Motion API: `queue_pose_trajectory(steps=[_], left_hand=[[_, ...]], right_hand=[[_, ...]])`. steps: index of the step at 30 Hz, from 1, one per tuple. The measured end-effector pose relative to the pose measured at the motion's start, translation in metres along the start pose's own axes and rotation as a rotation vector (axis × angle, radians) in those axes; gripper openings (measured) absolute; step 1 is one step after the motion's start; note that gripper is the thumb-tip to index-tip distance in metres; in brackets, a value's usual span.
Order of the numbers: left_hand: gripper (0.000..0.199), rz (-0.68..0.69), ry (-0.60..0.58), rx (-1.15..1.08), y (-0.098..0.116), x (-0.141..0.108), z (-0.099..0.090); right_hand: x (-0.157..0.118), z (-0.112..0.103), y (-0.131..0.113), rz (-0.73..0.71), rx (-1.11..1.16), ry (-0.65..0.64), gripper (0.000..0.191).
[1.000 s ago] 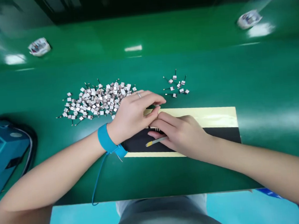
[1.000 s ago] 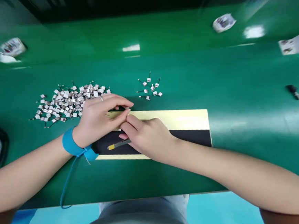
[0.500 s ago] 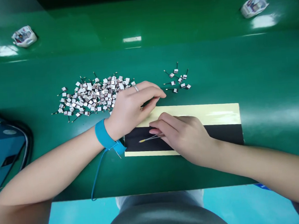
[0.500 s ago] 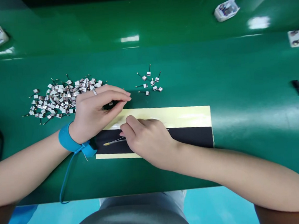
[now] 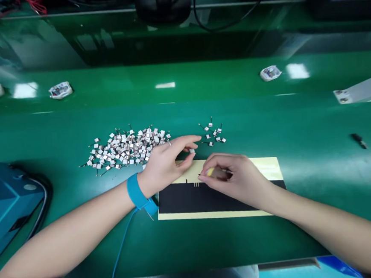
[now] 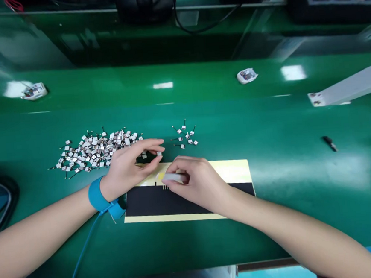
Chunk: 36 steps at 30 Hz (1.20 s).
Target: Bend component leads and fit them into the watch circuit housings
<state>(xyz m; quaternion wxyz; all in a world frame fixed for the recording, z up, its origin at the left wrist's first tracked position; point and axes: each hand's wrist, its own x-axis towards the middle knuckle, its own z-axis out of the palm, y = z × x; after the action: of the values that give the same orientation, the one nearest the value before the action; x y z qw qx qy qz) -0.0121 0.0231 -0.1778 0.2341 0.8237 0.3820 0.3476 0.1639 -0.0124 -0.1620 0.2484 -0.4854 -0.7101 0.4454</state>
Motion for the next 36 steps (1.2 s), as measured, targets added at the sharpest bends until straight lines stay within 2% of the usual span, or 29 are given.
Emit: queue_pose_trajectory(steps=[4,7,10,16,20,27,36], left_hand=[[0.045,0.019,0.023,-0.069,0.001,-0.001,0.000],[0.055,0.095,0.066,-0.120,0.000,-0.002,0.001],[0.061,0.185,0.120,-0.132,-0.002,-0.003,0.002],[0.066,0.186,0.114,-0.210,-0.003,-0.002,0.004],[0.067,0.154,0.065,-0.268,0.000,-0.003,0.002],[0.045,0.111,0.023,-0.175,0.003,-0.002,0.000],[0.038,0.118,0.083,-0.089,0.003,-0.002,0.002]], right_hand=[[0.012,-0.014,0.002,0.151,0.244,0.113,0.016],[0.021,-0.016,0.006,0.219,0.527,0.068,0.017],[0.025,-0.012,0.007,0.247,0.694,0.026,0.016],[0.022,-0.006,0.006,0.230,0.769,-0.021,0.015],[0.021,-0.004,0.007,0.234,0.798,-0.032,0.014],[0.023,-0.001,0.011,0.238,0.823,-0.016,0.015],[0.023,-0.001,0.011,0.237,0.823,0.010,0.016]])
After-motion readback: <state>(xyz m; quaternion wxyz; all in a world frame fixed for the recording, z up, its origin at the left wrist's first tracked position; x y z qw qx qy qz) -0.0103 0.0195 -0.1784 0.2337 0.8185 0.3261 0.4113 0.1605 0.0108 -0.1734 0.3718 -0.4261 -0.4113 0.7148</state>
